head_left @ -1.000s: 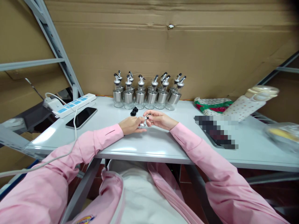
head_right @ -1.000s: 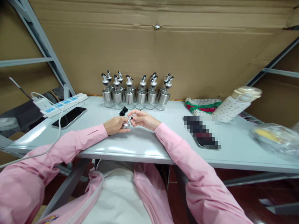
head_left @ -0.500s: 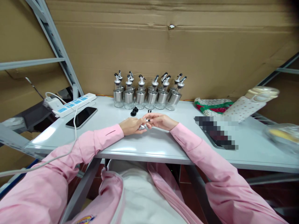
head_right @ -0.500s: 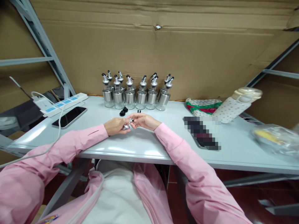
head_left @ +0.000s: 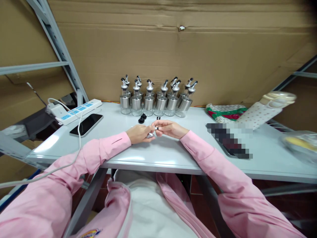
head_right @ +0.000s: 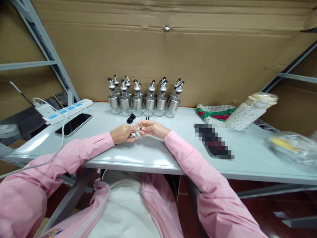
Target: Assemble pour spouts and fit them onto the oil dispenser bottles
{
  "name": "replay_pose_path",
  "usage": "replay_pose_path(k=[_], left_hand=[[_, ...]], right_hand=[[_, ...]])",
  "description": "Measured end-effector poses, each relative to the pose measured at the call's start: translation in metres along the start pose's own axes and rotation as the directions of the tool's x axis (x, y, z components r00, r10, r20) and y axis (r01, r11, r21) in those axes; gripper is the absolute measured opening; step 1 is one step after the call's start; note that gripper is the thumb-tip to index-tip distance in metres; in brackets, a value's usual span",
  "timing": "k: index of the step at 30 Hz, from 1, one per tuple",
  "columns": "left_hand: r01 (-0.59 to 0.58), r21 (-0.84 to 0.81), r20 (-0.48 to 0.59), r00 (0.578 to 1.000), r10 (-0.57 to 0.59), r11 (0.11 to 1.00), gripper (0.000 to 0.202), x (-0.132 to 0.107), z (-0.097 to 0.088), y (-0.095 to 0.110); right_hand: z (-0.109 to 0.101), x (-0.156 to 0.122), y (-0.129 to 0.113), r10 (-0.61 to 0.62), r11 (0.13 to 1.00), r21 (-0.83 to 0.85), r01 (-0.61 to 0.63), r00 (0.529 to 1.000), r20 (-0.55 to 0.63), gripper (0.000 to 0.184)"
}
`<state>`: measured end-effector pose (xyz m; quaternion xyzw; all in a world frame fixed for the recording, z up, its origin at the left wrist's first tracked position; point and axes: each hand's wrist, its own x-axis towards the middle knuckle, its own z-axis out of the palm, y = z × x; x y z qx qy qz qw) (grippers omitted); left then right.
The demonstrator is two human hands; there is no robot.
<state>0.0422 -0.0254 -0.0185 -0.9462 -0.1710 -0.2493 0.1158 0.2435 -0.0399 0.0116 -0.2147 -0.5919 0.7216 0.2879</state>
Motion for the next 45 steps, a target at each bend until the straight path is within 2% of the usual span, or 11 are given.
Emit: replay_pose_path(k=[6,14,19,22,25,27,30,33,36,41,45], left_hand=[[0.028,-0.099,-0.042,0.999,-0.032,0.995,0.031,0.004,-0.006,0.0],[0.158,-0.121,0.005,0.987,-0.158,0.98,0.029,0.006,-0.016,-0.009],[0.203,-0.156,0.05,0.979,-0.198,0.967,0.032,0.006,-0.022,-0.012],[0.229,-0.221,0.04,0.973,-0.226,0.948,0.035,0.005,-0.027,-0.02],[0.348,-0.239,-0.023,0.931,-0.363,0.907,0.031,0.002,-0.03,-0.033],[0.457,-0.266,-0.033,0.876,-0.482,0.849,0.028,0.0,-0.026,-0.041],[0.569,-0.377,0.017,0.793,-0.609,0.73,0.026,-0.003,-0.013,-0.051],[0.575,-0.439,0.081,0.791,-0.606,0.691,0.029,-0.005,-0.002,-0.056],[0.581,-0.425,0.1,0.793,-0.601,0.695,0.029,-0.006,0.001,-0.057],[0.536,-0.271,0.072,0.839,-0.539,0.799,0.023,-0.007,-0.007,-0.055],[0.564,-0.161,0.096,0.826,-0.556,0.81,0.017,-0.006,-0.013,-0.052]], right_hand=[[0.005,0.002,-0.003,-0.043,0.999,0.0,0.043,0.998,-0.048,0.02],[0.004,0.002,-0.004,-0.112,0.993,0.004,0.114,0.984,-0.138,0.019],[0.007,0.002,-0.006,-0.109,0.992,-0.083,0.094,0.974,-0.201,0.019],[0.008,0.003,-0.005,-0.172,0.981,-0.131,0.14,0.945,-0.28,0.026],[0.005,0.005,-0.006,-0.271,0.962,-0.138,0.235,0.88,-0.39,0.031],[0.003,0.006,-0.006,-0.298,0.954,-0.118,0.275,0.838,-0.456,0.033],[0.0,0.008,-0.006,-0.269,0.957,-0.062,0.282,0.793,-0.546,0.035],[-0.002,0.009,-0.006,-0.237,0.963,-0.035,0.269,0.771,-0.591,0.035],[-0.002,0.01,-0.005,-0.217,0.968,-0.028,0.251,0.774,-0.595,0.036],[-0.002,0.01,-0.004,-0.2,0.976,-0.06,0.207,0.764,-0.614,0.04],[-0.001,0.01,-0.005,-0.187,0.981,-0.074,0.18,0.767,-0.613,0.041]])
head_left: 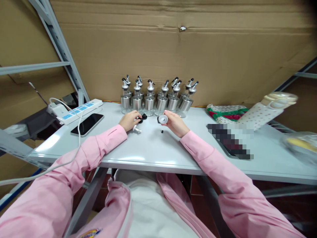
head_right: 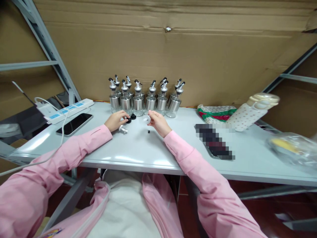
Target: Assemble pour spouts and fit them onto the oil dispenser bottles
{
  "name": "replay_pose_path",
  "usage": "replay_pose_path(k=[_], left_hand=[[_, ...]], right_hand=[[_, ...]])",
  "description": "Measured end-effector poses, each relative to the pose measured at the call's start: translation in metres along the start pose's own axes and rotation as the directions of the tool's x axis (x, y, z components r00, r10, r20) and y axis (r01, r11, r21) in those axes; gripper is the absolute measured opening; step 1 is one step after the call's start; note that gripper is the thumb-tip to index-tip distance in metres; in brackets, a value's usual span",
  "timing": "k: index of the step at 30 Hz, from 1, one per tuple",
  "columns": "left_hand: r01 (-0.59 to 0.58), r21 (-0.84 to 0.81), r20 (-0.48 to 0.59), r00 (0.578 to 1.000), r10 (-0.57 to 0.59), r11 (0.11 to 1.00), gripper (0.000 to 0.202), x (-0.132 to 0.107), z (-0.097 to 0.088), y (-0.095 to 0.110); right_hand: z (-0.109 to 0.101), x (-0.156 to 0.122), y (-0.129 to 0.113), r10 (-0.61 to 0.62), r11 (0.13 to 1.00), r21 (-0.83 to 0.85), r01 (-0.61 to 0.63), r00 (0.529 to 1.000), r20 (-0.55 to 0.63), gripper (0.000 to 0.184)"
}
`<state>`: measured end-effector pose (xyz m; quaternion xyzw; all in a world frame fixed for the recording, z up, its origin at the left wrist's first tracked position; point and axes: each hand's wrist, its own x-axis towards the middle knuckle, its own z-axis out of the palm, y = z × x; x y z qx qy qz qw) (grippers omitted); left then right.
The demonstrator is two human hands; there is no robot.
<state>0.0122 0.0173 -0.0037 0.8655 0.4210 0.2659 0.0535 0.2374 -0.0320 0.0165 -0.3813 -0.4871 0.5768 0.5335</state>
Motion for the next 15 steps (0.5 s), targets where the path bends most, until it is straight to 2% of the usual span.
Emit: replay_pose_path(k=[8,15], left_hand=[[0.001,0.045,-0.012,1.0,0.0,0.999,0.011,-0.0016,-0.0031,0.0069],[-0.011,0.069,-0.069,0.998,0.016,0.998,0.008,-0.0023,-0.0043,0.0098]], right_hand=[[-0.0007,0.0002,0.0007,-0.024,1.0,-0.004,0.024,1.0,0.0,0.043],[-0.0011,-0.0004,0.0002,-0.007,0.999,-0.031,0.007,1.0,-0.017,0.034]])
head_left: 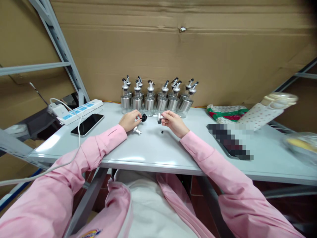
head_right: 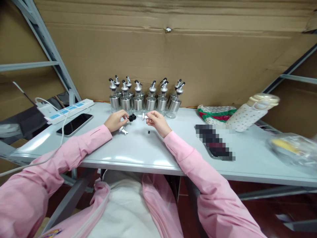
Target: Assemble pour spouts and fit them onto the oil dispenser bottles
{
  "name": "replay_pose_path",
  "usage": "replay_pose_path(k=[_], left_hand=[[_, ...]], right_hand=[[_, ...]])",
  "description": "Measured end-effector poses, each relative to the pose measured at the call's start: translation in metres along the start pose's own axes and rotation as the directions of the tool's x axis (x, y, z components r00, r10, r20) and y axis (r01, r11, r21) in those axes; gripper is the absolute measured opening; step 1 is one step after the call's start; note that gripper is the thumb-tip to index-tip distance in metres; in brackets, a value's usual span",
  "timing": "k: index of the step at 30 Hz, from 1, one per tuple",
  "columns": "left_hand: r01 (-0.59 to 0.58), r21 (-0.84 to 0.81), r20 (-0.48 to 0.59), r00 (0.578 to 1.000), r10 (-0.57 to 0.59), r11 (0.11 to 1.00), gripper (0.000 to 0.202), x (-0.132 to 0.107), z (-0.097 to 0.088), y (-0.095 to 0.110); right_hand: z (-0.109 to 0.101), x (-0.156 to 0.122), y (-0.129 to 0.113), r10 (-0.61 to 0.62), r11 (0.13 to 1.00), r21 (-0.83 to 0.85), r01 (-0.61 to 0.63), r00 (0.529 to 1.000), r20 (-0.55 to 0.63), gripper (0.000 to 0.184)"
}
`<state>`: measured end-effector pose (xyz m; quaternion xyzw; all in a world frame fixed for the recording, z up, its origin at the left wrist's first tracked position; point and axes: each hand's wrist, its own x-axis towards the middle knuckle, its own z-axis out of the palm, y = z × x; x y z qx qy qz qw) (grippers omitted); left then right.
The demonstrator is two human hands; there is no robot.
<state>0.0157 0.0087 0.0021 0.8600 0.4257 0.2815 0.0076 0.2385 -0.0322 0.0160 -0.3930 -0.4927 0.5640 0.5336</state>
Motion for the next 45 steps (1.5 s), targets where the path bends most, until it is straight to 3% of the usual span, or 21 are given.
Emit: replay_pose_path(k=[8,14,23,33,45], left_hand=[[-0.063,-0.019,-0.133,0.989,0.06,0.998,0.006,-0.002,-0.005,0.008],[-0.225,-0.026,-0.25,0.945,0.212,0.974,0.008,-0.006,-0.007,0.022],[-0.368,0.01,-0.296,0.887,0.354,0.93,0.007,-0.01,-0.004,0.033],[-0.324,-0.145,-0.245,0.927,0.283,0.935,0.013,-0.013,-0.002,0.037],[-0.277,-0.166,-0.2,0.949,0.243,0.946,0.017,-0.016,-0.002,0.042]], right_hand=[[-0.002,0.001,0.0,-0.006,0.997,-0.081,0.003,0.999,-0.036,0.03],[-0.003,-0.001,0.0,-0.038,0.992,-0.118,0.039,0.999,0.005,0.027],[-0.001,-0.002,0.0,-0.071,0.995,-0.068,0.077,0.993,0.091,0.022],[-0.002,-0.001,0.001,-0.132,0.991,-0.01,0.134,0.987,0.096,0.019],[0.0,-0.004,-0.001,-0.17,0.983,-0.056,0.175,0.982,0.08,0.031]])
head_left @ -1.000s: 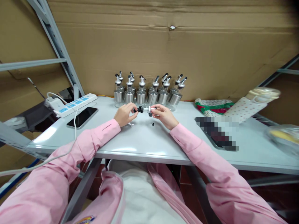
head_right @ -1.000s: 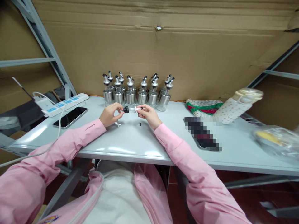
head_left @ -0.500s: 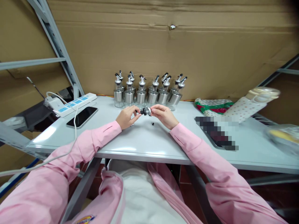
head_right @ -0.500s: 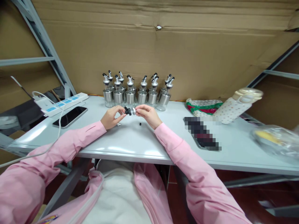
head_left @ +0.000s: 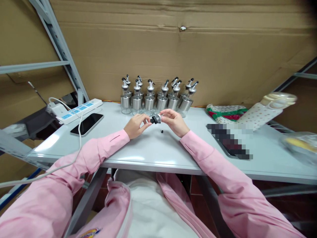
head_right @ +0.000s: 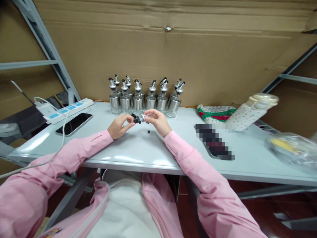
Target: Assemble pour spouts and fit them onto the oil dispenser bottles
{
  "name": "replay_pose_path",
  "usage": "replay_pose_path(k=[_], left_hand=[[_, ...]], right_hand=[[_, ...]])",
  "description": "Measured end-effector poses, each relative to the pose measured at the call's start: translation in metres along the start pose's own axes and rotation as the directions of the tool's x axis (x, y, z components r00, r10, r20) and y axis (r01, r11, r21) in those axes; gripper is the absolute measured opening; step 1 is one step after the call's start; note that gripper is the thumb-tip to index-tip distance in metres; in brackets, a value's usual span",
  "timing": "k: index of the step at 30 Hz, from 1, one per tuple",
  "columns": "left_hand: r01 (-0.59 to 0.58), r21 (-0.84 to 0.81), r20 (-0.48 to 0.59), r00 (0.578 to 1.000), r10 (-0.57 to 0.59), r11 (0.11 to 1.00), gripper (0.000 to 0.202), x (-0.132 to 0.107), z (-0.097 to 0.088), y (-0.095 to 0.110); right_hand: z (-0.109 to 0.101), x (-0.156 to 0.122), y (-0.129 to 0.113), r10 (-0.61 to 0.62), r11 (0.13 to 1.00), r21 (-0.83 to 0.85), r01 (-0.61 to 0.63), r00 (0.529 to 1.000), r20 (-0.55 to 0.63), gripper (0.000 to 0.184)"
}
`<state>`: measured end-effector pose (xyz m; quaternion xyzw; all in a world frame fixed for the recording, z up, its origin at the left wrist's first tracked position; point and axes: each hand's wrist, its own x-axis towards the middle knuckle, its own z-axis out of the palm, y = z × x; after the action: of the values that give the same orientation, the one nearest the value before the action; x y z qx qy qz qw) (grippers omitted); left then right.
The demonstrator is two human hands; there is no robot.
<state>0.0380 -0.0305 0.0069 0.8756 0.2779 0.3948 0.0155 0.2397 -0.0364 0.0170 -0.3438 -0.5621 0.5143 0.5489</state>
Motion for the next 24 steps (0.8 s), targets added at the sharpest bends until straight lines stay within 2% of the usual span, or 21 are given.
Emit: replay_pose_path(k=[12,24], left_hand=[[-0.134,-0.002,0.043,0.99,0.134,0.991,0.012,0.0001,0.0004,-0.0006],[-0.131,0.045,0.062,0.99,0.128,0.99,0.007,0.0005,0.0007,-0.0006]], right_hand=[[-0.0022,0.0021,0.0011,0.037,0.999,0.006,-0.037,0.999,0.009,0.029],[-0.0016,0.0007,0.0014,0.082,0.996,0.02,-0.084,0.995,0.06,0.031]])
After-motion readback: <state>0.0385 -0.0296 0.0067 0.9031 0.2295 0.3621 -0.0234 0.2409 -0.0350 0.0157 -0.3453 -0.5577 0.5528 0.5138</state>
